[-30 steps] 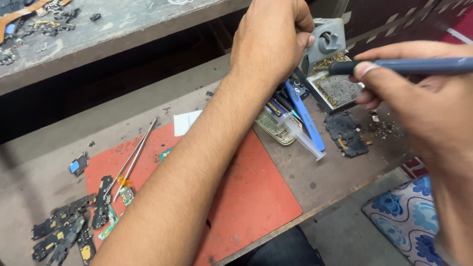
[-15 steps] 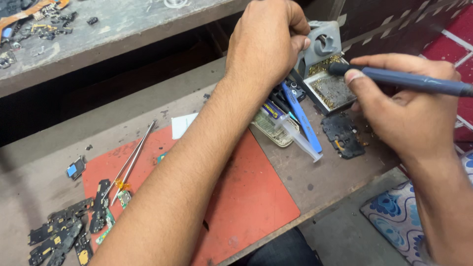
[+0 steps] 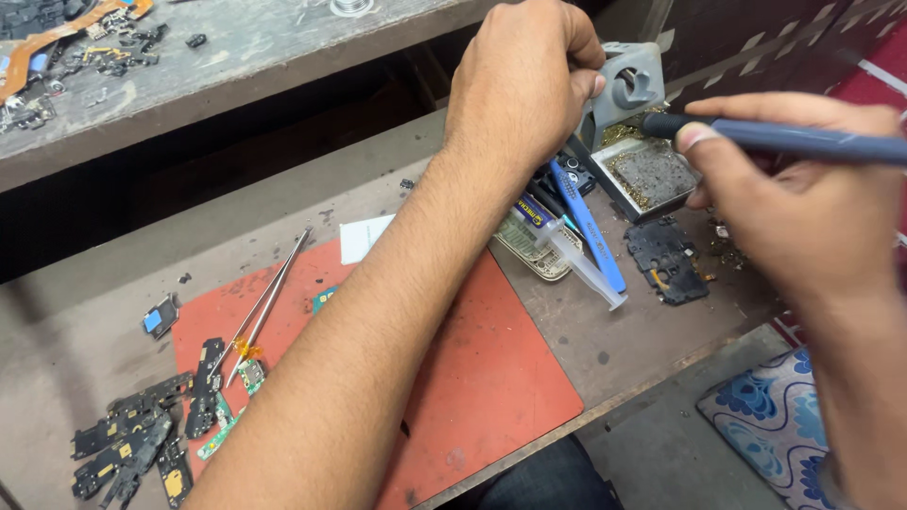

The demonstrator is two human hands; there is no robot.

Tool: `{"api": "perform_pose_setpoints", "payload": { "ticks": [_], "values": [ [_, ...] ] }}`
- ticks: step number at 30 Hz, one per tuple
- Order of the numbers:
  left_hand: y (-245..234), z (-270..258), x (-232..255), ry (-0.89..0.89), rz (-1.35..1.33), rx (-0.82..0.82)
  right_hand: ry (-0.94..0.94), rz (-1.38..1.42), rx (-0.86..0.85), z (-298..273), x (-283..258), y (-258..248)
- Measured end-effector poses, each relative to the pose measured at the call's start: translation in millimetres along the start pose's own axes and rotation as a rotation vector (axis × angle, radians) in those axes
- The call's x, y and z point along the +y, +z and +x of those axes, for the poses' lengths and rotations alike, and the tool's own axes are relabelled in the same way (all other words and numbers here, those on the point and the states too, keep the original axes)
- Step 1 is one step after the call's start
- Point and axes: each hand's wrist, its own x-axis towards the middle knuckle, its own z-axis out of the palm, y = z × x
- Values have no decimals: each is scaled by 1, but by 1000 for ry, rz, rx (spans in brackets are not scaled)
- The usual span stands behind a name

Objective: The person solders a small blue circuit board using a soldering iron and flux. They repeatedly clean the iron tip on a sponge, apply flux with a syringe, and use tweezers to position components on the board.

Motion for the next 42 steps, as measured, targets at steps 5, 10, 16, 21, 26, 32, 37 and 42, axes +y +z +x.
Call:
{"api": "perform_pose_setpoints", "payload": {
  "ticks": [5,10,16,21,26,32,37,42],
  "values": [
    [1,-3,-2,21,0,23,146,112,-27,-1,-5,-1],
    [1,0,-3,41,1,38,211,76,41,-13,17,-5],
    [-2,4,-1,-25,11,-66,390,721,116,-35,89,-40],
    [-14,2,-5,103,-11,-55,482,1091,55,-52,135,-58],
    [-42,-7,-11,130,-14,-6,493,1348,-61,-56,137,-50],
    [-92,-27,-16,268,-29,14,487,1490,-152,-59,119,-38],
    [-130,-55,-12,207,-23,-29,496,1455,-151,-58,106,-20],
    [-160,-87,-9,178,-19,-12,443,1187,-144,-61,106,-3]
  ]
}}
